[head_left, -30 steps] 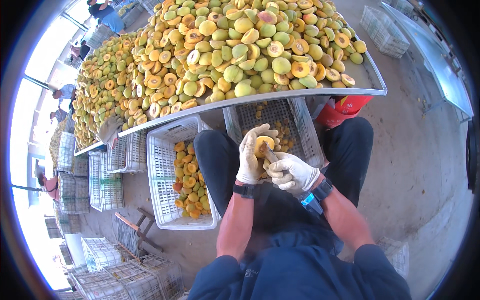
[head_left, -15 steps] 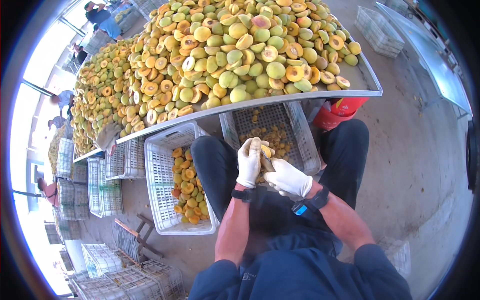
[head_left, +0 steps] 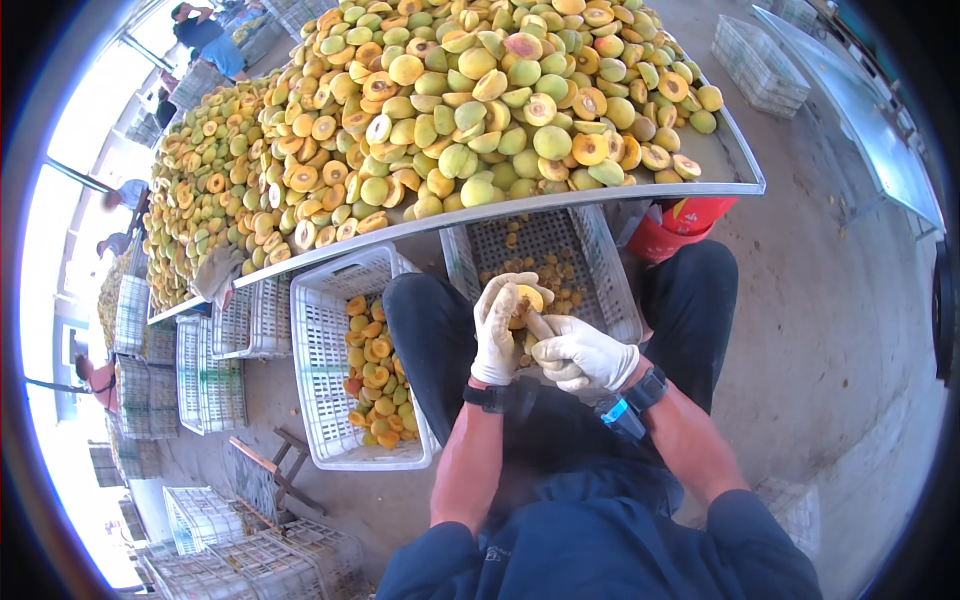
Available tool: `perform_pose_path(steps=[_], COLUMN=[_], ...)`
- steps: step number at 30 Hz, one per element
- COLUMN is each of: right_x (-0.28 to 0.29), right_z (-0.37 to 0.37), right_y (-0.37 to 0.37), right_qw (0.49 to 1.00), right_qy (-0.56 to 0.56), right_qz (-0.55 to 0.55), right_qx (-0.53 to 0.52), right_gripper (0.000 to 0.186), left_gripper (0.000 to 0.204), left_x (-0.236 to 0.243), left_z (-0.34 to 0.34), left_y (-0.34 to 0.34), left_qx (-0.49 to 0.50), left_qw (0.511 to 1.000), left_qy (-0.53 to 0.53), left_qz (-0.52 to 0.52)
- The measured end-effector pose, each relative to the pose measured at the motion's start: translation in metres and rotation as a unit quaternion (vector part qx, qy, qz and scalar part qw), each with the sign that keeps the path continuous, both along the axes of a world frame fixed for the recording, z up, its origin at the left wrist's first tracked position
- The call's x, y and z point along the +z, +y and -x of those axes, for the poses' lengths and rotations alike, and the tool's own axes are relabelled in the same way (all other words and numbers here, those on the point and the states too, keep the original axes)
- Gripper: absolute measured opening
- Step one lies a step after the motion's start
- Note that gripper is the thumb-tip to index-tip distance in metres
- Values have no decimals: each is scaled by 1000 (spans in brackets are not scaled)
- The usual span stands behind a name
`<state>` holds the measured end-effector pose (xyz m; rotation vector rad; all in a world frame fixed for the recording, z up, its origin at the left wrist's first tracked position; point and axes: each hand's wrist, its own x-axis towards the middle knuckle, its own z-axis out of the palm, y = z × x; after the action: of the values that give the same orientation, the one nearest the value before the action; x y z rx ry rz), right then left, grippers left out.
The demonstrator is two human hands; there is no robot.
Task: The person sits at a table and removes the pits from halved apricots by hand, placing the pitted fruit into a white basket below. The person repeatedly picks apricots from a large pile, splits them, removes the pit, and deposits the halves into the basket.
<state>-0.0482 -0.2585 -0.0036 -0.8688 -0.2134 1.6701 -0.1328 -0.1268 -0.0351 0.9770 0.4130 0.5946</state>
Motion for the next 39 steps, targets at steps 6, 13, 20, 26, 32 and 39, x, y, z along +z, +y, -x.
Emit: perform_pose_path(steps=[6, 13, 20, 26, 32, 39], right_x=[-2, -8, -8, -15, -20, -5], right_z=[9, 9, -3, -6, -6, -24], right_y=[10, 13, 8, 4, -1, -6], right_qw=[966, 964, 997, 995, 992, 993], right_qy=[-245, -256, -53, 86, 114, 68], right_qz=[71, 69, 29, -32, -44, -96], right_qx=[38, 32, 46, 43, 28, -11], right_gripper=[13, 18, 7, 10, 10, 17], left_gripper=[41, 31, 36, 44, 52, 46], left_x=[-14, -27, -31, -20, -25, -40], left_z=[2, -5, 0, 5, -2, -17], left_y=[7, 11, 12, 21, 22, 24], left_qx=[-28, 38, 22, -56, -108, -31], left_qw=[998, 978, 994, 998, 991, 965], left_qy=[58, 199, 104, 10, 2, 41], left_qz=[-7, -42, -36, -32, 73, 256])
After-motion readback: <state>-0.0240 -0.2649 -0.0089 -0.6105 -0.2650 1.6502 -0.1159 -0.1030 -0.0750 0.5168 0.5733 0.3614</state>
